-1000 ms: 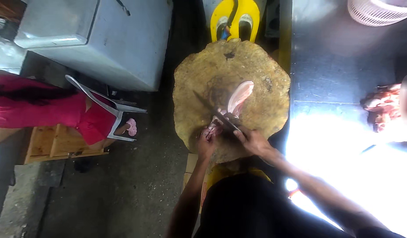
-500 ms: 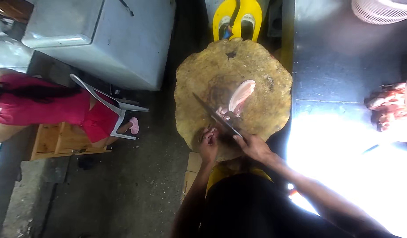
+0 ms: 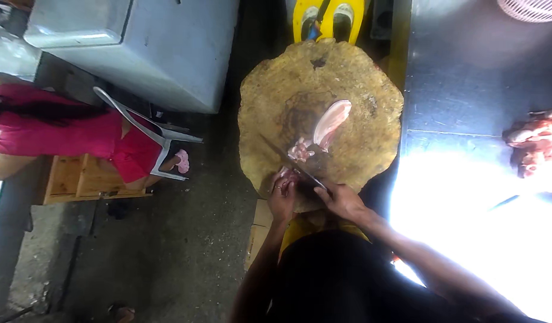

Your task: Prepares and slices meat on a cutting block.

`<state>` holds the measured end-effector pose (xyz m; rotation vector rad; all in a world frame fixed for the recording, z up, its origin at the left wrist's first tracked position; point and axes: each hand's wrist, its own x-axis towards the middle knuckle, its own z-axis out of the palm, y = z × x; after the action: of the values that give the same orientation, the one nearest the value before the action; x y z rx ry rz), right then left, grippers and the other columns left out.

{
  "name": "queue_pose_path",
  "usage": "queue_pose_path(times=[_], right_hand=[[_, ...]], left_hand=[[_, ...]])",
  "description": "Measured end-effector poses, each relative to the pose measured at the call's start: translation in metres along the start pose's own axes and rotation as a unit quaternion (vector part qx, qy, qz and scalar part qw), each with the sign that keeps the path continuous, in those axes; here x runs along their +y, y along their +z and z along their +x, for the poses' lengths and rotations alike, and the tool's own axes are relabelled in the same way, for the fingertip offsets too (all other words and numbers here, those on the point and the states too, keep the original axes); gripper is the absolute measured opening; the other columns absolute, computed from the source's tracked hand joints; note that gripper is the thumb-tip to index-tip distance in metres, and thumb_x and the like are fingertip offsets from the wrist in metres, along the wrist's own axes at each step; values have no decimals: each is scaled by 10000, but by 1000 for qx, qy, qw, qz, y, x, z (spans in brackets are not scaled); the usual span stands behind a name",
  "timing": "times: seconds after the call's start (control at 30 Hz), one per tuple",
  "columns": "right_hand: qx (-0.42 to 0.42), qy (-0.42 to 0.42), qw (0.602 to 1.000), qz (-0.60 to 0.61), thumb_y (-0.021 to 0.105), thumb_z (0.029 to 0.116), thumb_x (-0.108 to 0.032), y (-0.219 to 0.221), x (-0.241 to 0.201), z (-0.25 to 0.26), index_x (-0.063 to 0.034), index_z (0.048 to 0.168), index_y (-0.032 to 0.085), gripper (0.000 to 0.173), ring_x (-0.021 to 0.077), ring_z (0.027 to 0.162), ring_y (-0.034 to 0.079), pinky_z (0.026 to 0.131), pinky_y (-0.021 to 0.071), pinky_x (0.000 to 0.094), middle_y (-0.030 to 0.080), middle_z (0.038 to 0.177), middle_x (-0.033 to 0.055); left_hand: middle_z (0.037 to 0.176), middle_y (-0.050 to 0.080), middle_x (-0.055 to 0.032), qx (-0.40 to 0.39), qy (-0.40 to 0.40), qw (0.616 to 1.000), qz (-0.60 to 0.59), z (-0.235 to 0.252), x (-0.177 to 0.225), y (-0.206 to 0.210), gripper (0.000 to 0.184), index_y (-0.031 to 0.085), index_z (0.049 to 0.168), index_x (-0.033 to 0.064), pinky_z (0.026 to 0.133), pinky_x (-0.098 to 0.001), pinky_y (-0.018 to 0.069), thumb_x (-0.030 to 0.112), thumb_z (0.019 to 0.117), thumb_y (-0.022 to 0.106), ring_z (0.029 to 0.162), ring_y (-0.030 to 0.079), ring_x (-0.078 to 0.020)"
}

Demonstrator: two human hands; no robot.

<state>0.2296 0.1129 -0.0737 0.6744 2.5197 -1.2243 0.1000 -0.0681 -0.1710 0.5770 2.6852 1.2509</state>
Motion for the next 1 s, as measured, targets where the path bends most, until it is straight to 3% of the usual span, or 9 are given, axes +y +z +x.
queue_pose_path(times=[0.2,0.27,0.33,0.43,0.57,0.73,0.8,0.9,1.0], right_hand=[[252,-276,920,117,474,1082,-385,-15,-39,-21,-83,1405,586,457,114,558,584,517,537,330,644,718,38],[197,-230,951,62,488,1075,-393,9,-20,-14,-78,1326,636,430,192,577,632,546,566,396,659,713,72],[-3,-54,998,-43,377,1087,-500,25,0,-1,-119,1257,597,472,332,801,714,725,577,526,691,841,137],[-91,37,993,-59,346,1075,-567,27,5,12,-190,1358,582,528,355,937,718,823,562,567,721,956,145],[29,-49,998,6,405,1072,-543,0,-15,-8,-182,1327,637,499,277,745,694,708,568,504,693,805,97],[233,-260,932,96,490,1075,-383,-2,-44,-22,-83,1414,583,463,128,518,556,486,518,347,615,670,22],[167,-199,965,36,481,1073,-405,19,-27,-17,-93,1367,615,449,213,564,629,537,557,415,652,693,68],[-106,31,991,-71,368,1084,-512,33,-8,8,-134,1327,559,489,373,948,717,818,564,574,711,968,165],[-95,53,993,-35,393,1067,-570,33,6,15,-169,1285,592,498,332,876,708,773,563,553,693,898,132]], left_hand=[[1426,600,-92,-31,-47,998,3,-7,7,-12,419,664,1292,105,1039,-449,537,245,907,753,1244,628,-206],[1409,612,-92,-34,-45,998,37,-6,5,-11,358,698,1240,106,1042,-456,535,258,918,743,1249,625,-213],[1442,590,-84,-23,-25,998,47,-9,0,-7,296,726,1173,99,1059,-428,525,275,935,733,1289,599,-202],[1461,578,-80,-10,6,999,52,-11,-7,-4,290,741,1141,100,1066,-422,521,307,939,729,1314,584,-202],[1476,566,-74,-3,-10,999,30,-10,-2,-4,283,737,1154,106,1070,-418,519,245,908,758,1318,580,-196],[1488,547,-91,-29,-25,999,29,-12,3,-12,420,674,1294,129,1084,-475,500,260,902,749,1334,561,-234],[1429,589,-103,-20,-18,999,44,-11,-1,-11,346,715,1201,102,1063,-475,513,212,878,769,1301,583,-244],[1426,584,-87,-4,-9,999,48,-11,-10,-4,236,740,1087,90,1049,-430,525,210,885,766,1295,582,-219],[1474,552,-89,-7,-15,998,55,-15,-15,-4,209,744,1082,81,1057,-422,522,166,891,748,1315,570,-223]])
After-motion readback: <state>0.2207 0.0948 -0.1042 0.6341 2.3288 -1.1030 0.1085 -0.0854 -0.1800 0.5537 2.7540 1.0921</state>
